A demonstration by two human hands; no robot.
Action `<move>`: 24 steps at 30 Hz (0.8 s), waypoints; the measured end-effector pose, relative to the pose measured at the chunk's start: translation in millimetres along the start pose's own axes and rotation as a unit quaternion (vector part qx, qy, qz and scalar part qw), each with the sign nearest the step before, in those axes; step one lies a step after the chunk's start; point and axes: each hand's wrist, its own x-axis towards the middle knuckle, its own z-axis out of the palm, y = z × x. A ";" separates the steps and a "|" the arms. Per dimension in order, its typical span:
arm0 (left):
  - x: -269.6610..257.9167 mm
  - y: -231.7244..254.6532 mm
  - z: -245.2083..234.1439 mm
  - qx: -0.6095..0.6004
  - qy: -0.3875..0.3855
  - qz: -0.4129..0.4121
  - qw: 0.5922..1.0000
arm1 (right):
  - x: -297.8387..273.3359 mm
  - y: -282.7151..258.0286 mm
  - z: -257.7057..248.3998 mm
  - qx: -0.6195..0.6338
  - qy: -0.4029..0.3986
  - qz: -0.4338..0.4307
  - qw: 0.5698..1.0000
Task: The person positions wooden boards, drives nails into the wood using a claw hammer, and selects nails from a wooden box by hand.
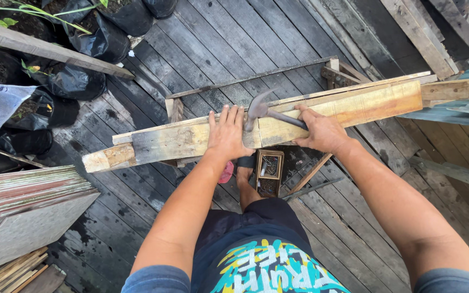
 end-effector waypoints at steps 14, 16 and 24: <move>0.9 -4.9 11.8 -0.032 0.045 0.009 0.998 | 7.6 -7.6 -12.1 -0.039 -0.029 0.013 0.999; 2.4 -5.1 10.8 -0.032 0.047 0.014 0.998 | 8.2 -6.6 -12.0 -0.039 -0.032 0.008 0.999; 3.3 -7.5 11.2 -0.040 0.066 0.028 0.997 | 9.4 -1.9 -6.5 -0.029 -0.021 0.001 0.999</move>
